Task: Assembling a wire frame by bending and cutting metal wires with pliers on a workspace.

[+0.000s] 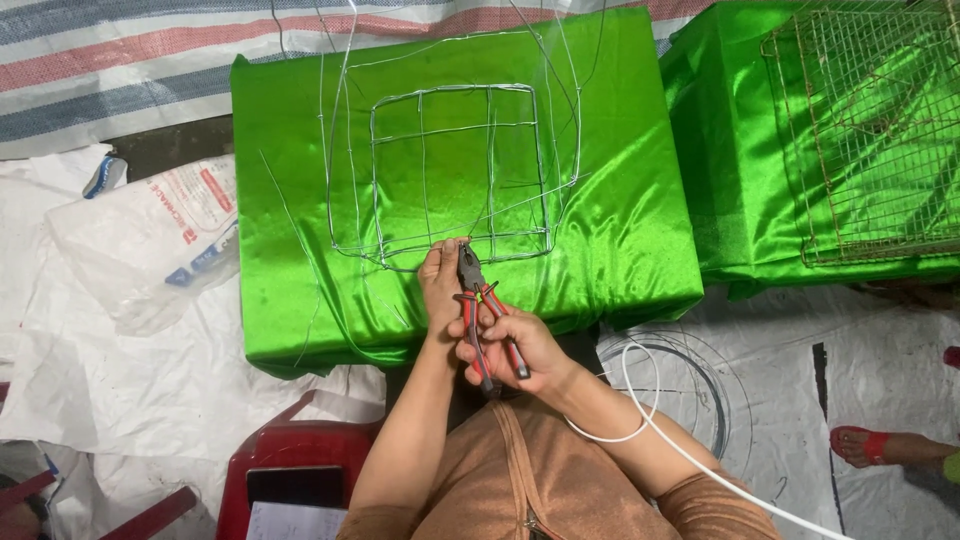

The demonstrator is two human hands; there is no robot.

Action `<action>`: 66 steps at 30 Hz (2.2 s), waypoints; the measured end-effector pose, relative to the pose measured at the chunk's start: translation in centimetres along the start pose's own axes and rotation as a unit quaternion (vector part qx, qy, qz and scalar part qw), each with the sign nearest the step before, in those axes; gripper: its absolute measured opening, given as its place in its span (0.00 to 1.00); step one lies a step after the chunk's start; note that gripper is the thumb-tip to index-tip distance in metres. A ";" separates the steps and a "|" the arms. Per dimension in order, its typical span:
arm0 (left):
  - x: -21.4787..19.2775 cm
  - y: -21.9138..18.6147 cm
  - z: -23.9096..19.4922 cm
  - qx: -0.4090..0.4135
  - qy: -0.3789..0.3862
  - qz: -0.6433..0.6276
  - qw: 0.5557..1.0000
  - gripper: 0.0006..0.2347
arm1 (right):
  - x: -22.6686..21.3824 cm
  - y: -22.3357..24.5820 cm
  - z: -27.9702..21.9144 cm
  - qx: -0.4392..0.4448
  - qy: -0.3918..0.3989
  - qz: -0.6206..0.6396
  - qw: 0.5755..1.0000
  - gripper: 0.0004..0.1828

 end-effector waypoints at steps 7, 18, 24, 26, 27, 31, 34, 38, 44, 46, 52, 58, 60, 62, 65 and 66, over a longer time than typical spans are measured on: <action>-0.3 -0.8 -1.5 0.002 0.034 0.027 0.999 0.09 | 1.0 1.8 -0.8 0.026 0.005 -0.058 0.998 0.12; -1.7 1.4 -0.3 -0.042 0.014 -0.122 0.992 0.08 | 4.7 8.6 -4.7 -0.144 -0.161 -0.975 0.056 0.15; -0.4 -0.1 -0.8 -0.033 0.057 -0.152 0.986 0.14 | 7.1 9.5 -1.9 -0.186 -0.101 -0.965 -0.152 0.13; -0.4 0.0 -0.6 -0.044 0.064 -0.164 0.983 0.13 | 6.9 9.8 -1.6 -0.200 -0.089 -0.961 -0.167 0.14; -0.5 0.1 -0.5 -0.057 0.073 -0.176 0.980 0.12 | 6.8 9.8 -1.4 -0.211 -0.079 -0.957 -0.182 0.15; -0.4 0.0 -0.4 -0.087 0.114 -0.214 0.966 0.12 | 5.4 10.3 -0.9 -0.241 -0.068 -0.948 -0.196 0.13; -0.4 0.3 -0.3 -0.122 0.121 -0.241 0.955 0.13 | 5.6 10.5 -0.7 -0.287 -0.059 -0.940 -0.175 0.11; -1.4 2.4 -0.2 -0.144 0.124 -0.274 0.943 0.11 | 8.1 10.8 -0.4 -0.325 -0.042 -0.926 -0.188 0.08; -1.2 2.4 -0.3 -0.151 0.128 -0.280 0.939 0.09 | 9.1 11.9 0.0 -0.315 -0.012 -0.929 -0.195 0.12; -1.1 2.4 -0.2 -0.151 0.128 -0.281 0.939 0.09 | 8.6 12.2 0.2 -0.315 -0.006 -0.928 -0.200 0.13; -0.9 2.1 -0.1 -0.131 0.120 -0.281 0.943 0.08 | 7.7 12.3 0.4 -0.290 0.010 -0.933 -0.213 0.13; -1.5 2.3 0.2 -0.134 0.113 -0.254 0.951 0.08 | 8.8 11.7 0.0 -0.283 -0.014 -0.937 -0.207 0.09; -1.8 2.0 0.3 -0.136 0.116 -0.236 0.955 0.08 | 7.9 11.7 0.0 -0.271 -0.030 -0.934 -0.231 0.09; -2.0 2.0 0.2 -0.140 0.120 -0.231 0.955 0.08 | 7.2 11.7 0.1 -0.266 -0.035 -0.933 -0.240 0.10; -2.2 1.8 0.2 -0.148 0.120 -0.221 0.956 0.09 | 7.1 11.8 0.1 -0.263 -0.026 -0.933 -0.242 0.11; -2.2 1.7 0.1 -0.154 0.118 -0.217 0.957 0.11 | 7.1 11.8 0.0 -0.265 -0.015 -0.935 -0.234 0.12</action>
Point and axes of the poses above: each hand's wrist, its own z-axis towards the middle knuckle, its own x-axis out of the palm, y = z × x, the point moved 3 cm from there along z, towards the middle knuckle, and after that the axes turned 12 degrees about y, right-handed, at the moved point
